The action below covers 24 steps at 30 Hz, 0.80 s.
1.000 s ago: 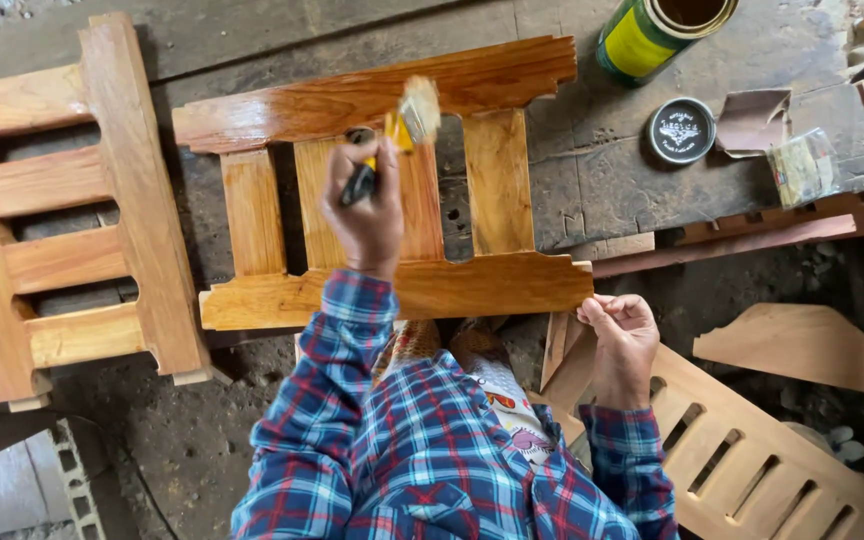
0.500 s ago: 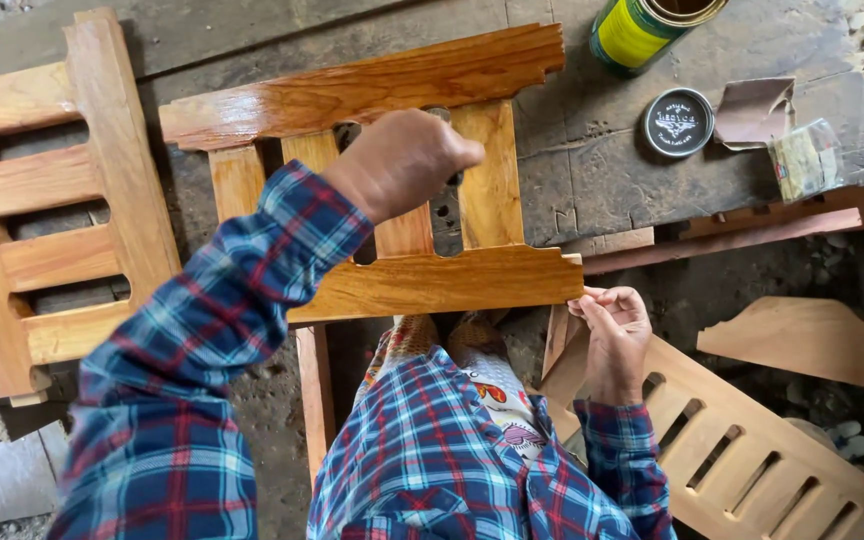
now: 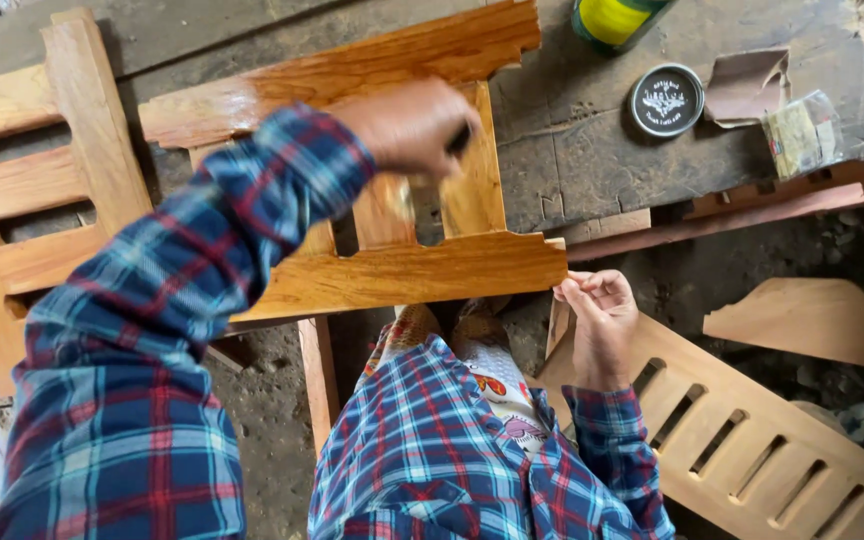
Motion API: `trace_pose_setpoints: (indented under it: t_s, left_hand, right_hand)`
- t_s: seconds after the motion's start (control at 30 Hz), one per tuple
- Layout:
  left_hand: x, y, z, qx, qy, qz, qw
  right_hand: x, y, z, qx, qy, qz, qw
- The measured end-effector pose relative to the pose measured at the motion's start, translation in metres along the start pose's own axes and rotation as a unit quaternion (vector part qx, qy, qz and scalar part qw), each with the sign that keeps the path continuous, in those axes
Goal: The person applies a brown wood stain to a wooden chair back using a brush. They dip the brush into a can of stain and systematically cover the slats and frame of the chair back, then lift the piece to inspect the finish.
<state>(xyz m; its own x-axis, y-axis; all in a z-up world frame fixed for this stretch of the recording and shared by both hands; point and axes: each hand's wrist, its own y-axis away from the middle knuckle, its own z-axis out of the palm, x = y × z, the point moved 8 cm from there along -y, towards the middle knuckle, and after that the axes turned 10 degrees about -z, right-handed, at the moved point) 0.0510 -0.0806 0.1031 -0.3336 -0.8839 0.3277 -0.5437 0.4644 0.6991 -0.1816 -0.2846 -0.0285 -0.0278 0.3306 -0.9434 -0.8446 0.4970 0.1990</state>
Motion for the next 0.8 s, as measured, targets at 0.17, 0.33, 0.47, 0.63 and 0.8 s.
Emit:
trace_pose_setpoints:
  t_s: [0.17, 0.33, 0.47, 0.63, 0.8]
  left_hand:
    - [-0.048, -0.045, -0.037, 0.249, -0.063, 0.069, 0.964]
    - [-0.012, 0.0, -0.024, 0.273, -0.124, 0.061, 0.952]
    - [0.001, 0.021, 0.034, 0.178, -0.001, 0.099, 0.979]
    - [-0.029, 0.054, 0.052, 0.162, 0.198, 0.074, 0.964]
    - [-0.109, 0.066, 0.068, 0.353, 0.528, -0.124, 0.762]
  right_hand:
    - [-0.002, 0.001, -0.001, -0.001, 0.002, 0.007, 1.0]
    - [0.002, -0.004, -0.002, -0.002, -0.001, 0.008, 1.0]
    - [0.015, -0.006, -0.011, -0.007, 0.007, 0.001, 1.0]
    - [0.024, -0.008, -0.018, -0.009, 0.004, -0.001, 1.0]
    - [0.024, -0.01, -0.017, -0.016, 0.012, -0.001, 1.0]
